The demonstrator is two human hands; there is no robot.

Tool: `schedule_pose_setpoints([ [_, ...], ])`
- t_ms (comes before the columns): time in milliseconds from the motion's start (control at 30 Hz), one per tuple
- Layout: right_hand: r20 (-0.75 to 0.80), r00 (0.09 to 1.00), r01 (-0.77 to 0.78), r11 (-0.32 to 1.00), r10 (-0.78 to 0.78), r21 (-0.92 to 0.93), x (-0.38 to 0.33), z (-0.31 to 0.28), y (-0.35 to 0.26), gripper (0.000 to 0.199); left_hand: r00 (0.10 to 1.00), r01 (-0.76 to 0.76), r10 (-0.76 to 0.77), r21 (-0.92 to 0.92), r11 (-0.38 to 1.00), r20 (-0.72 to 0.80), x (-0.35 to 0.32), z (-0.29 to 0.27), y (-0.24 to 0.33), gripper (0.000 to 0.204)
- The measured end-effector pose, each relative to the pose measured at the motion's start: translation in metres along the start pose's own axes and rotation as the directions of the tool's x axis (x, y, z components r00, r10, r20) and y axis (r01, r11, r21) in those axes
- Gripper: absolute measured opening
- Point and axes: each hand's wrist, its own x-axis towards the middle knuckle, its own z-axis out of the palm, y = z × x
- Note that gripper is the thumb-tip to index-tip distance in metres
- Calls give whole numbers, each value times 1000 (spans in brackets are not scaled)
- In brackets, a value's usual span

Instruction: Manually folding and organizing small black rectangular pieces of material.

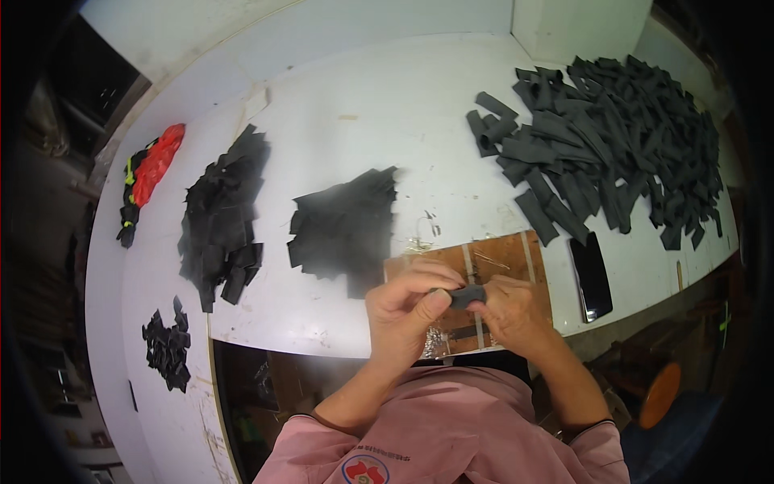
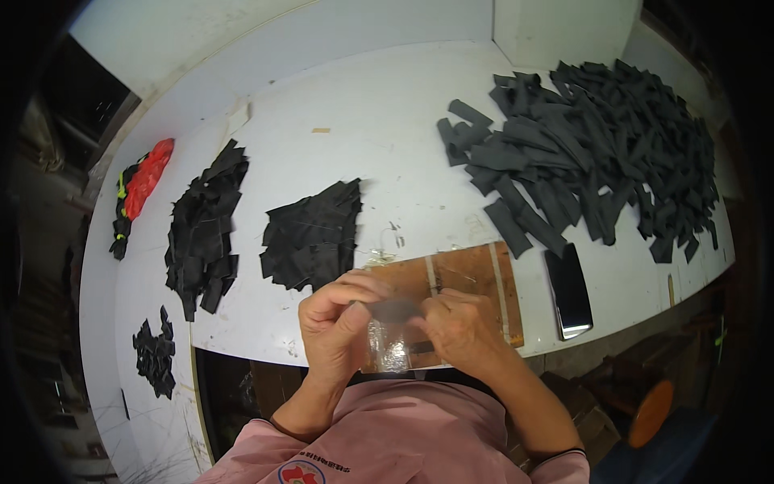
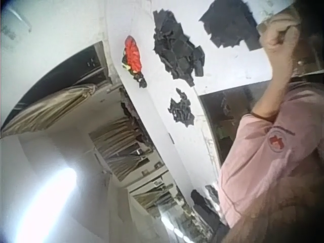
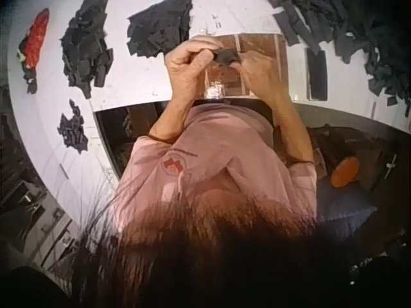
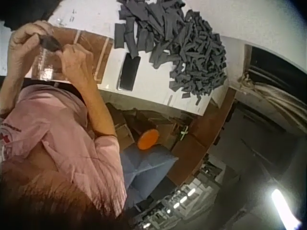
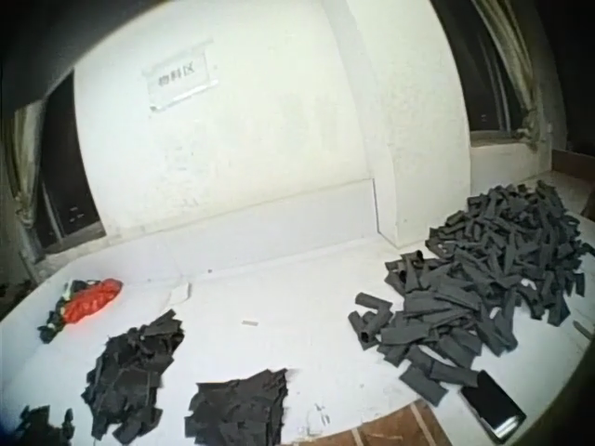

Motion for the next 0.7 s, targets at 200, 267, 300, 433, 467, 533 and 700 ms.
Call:
schedule_pose_setpoints([
  [200,-98,966,-44,525,239,850,41,-55,9,35,877,23,350,755,655,-330,50,-97,-31,16],
  [267,-208,790,-151,512,576,845,65,-62,23,44,854,216,444,961,172,-271,80,-156,-45,31],
  [300,-241,734,-223,560,635,798,59,-56,31,43,838,396,408,918,0,-362,92,-182,-49,39],
  [433,-34,688,-482,492,725,725,-1,-22,38,39,817,573,203,799,-184,-540,108,-255,-53,31],
  [467,49,651,-589,464,757,661,-15,-16,31,37,848,530,86,828,-183,-524,110,-266,-55,26],
  [533,251,668,-654,392,701,647,-28,-4,9,33,852,520,119,850,-79,-510,109,-283,-58,21],
  [700,495,721,-689,577,485,438,-37,24,-25,22,845,162,486,973,164,-223,104,-262,-26,6],
])
